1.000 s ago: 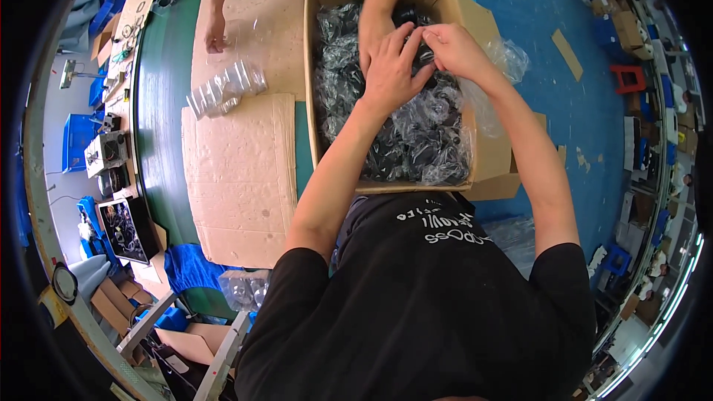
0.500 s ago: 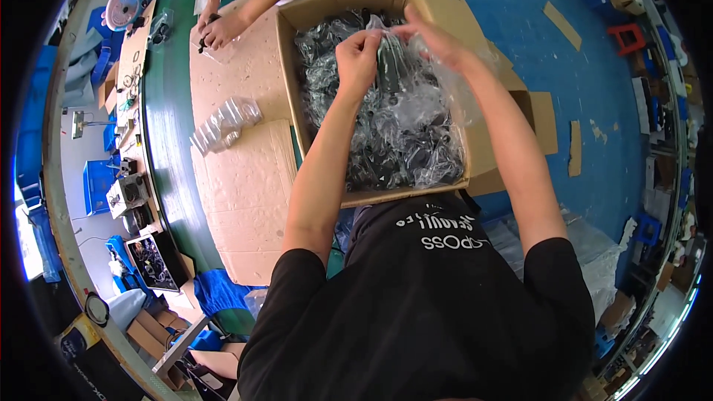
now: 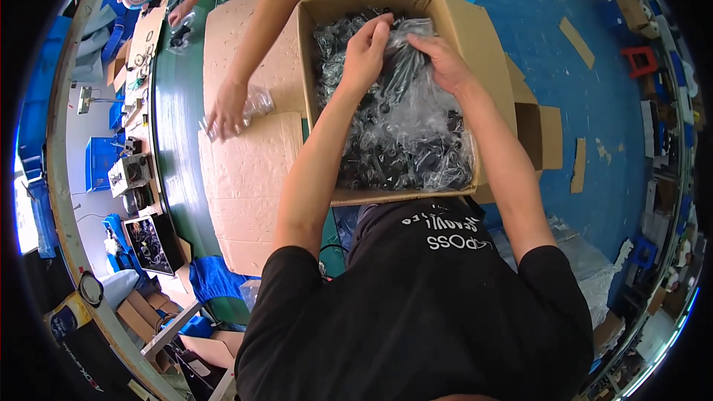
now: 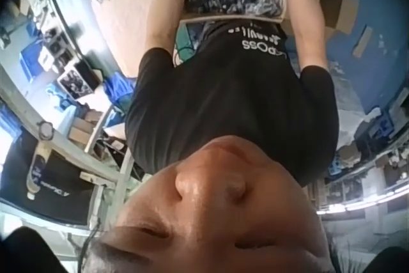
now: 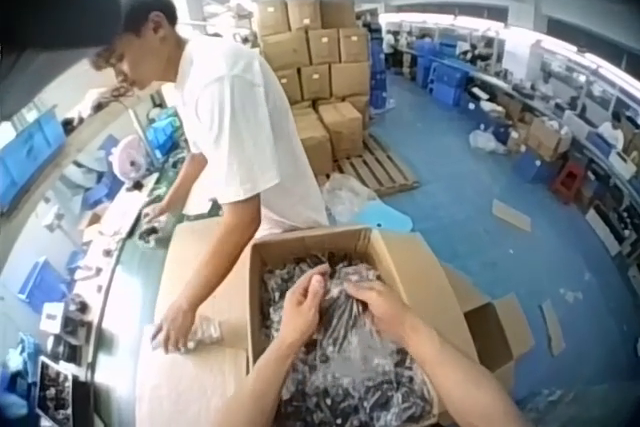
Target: Unpacking and organizing small items from a cardboard box on a factory workbench.
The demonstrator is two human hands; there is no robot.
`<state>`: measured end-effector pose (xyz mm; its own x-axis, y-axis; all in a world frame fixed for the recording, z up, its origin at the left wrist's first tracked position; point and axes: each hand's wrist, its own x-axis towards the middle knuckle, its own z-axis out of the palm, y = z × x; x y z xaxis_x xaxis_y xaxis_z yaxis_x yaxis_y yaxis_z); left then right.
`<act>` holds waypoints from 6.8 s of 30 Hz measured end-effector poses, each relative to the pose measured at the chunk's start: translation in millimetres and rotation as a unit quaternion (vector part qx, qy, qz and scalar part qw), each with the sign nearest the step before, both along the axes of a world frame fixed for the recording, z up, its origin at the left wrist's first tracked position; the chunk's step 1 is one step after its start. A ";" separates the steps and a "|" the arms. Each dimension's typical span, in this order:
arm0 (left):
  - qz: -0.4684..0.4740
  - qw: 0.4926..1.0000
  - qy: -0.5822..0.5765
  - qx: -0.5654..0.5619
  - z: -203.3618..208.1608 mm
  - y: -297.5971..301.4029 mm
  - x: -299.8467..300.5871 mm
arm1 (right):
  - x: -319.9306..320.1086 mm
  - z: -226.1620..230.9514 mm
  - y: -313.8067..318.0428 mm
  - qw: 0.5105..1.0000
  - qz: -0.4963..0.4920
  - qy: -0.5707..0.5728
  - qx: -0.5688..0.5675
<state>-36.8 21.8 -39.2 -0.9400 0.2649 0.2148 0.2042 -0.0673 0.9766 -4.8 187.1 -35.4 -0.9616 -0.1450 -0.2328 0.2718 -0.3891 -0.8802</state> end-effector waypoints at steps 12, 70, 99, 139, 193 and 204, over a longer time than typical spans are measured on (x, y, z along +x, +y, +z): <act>-0.139 0.966 -0.133 -0.173 9.7 -10.4 31.4 | -10.1 -0.2 -2.6 0.788 -0.031 0.175 0.589; -0.059 0.968 -0.239 -0.047 -17.1 20.4 98.6 | 113.9 -9.1 31.9 0.992 -0.019 -0.045 0.119; 0.157 0.871 -0.378 0.271 -102.6 -41.5 33.5 | 13.4 44.1 -6.1 0.812 -0.097 0.384 0.429; 0.248 0.734 -0.427 0.466 -82.9 -6.3 65.9 | 111.5 -92.9 0.5 0.946 -0.084 0.214 0.229; -0.161 0.749 -0.485 0.422 -23.4 -55.9 71.3 | 93.0 -20.8 -47.7 0.815 -0.083 0.315 0.479; -0.227 0.822 -0.451 0.263 -1.6 -63.5 35.7 | 44.0 30.9 -44.4 0.847 0.009 0.137 0.514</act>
<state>-1.1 -41.7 -40.7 -0.6100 0.7259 -0.3176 -0.7495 -0.3986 0.5285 39.2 142.7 -4.5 -0.9998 -0.0166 -0.0138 0.0005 0.6231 -0.7822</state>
